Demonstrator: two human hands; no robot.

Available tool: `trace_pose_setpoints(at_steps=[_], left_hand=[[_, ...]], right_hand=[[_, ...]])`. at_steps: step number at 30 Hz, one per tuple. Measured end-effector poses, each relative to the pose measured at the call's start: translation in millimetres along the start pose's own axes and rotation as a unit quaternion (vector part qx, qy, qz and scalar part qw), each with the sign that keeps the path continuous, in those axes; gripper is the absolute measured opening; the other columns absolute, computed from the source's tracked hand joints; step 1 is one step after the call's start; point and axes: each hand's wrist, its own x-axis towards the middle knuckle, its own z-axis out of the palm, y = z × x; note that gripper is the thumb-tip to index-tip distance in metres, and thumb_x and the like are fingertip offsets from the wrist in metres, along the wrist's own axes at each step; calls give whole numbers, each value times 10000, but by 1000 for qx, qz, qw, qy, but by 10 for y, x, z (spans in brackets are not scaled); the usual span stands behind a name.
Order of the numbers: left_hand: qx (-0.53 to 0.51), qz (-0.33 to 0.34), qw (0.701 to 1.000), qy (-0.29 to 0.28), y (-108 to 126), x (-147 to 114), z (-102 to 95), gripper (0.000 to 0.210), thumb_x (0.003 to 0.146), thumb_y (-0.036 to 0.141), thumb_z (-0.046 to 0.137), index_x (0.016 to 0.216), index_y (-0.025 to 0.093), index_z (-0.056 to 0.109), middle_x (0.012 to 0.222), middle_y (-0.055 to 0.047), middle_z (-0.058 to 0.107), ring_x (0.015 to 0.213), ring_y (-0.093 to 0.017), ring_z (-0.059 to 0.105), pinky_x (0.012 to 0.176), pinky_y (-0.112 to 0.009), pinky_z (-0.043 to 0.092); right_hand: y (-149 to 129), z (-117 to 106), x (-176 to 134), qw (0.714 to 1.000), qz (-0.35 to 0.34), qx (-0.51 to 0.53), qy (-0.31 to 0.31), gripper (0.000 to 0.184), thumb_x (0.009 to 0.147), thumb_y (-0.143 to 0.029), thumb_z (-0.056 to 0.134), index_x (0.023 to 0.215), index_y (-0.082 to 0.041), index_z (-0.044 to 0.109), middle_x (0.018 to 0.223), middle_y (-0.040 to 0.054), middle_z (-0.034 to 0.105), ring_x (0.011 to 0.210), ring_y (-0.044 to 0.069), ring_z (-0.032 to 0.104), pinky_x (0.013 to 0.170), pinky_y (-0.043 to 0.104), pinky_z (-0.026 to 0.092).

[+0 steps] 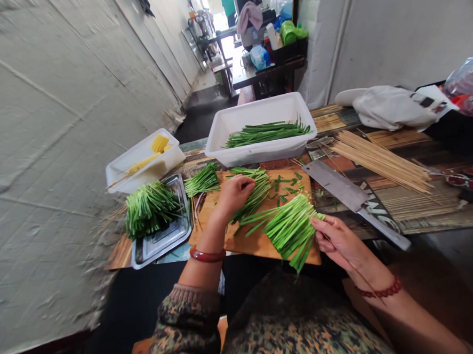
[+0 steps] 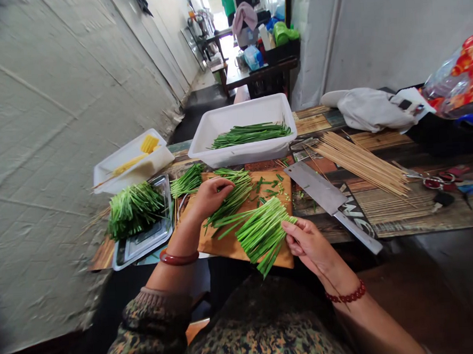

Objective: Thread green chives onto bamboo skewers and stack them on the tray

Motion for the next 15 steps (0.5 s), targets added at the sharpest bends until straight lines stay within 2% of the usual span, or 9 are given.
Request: trace_pose_setpoints(at_steps=[4, 9, 12, 15], left_hand=[[45, 30, 998, -38, 48, 6, 67, 150, 831, 161, 588, 793, 170, 733, 803, -46, 703, 776, -174, 632, 735, -273, 468], [180, 35, 980, -77, 152, 1, 213, 108, 817, 180, 620, 767, 177, 716, 813, -75, 673, 809, -216, 620, 743, -310, 467], [228, 30, 971, -67, 166, -3, 276, 119, 820, 172, 606, 740, 177, 694, 839, -97, 664, 834, -238, 614, 745, -330, 464], [213, 25, 975, -51, 134, -4, 294, 156, 814, 122, 578, 700, 183, 666, 817, -90, 653, 812, -225, 603, 739, -325, 456]], right_hand=[[-15, 60, -13, 999, -22, -34, -14, 477, 601, -520, 849, 638, -160, 540, 481, -80, 424, 383, 9, 241, 374, 170, 156], [-11, 88, -15, 997, -41, -67, -28, 470, 645, -543, 806, 627, -165, 526, 498, -81, 396, 401, 22, 233, 382, 192, 147], [-13, 91, -13, 995, -44, -79, -38, 467, 668, -548, 785, 632, -169, 516, 508, -82, 386, 416, 29, 229, 390, 196, 149], [-21, 99, -12, 994, -45, -88, -48, 465, 675, -560, 774, 643, -171, 520, 513, -85, 367, 429, 37, 231, 395, 199, 159]])
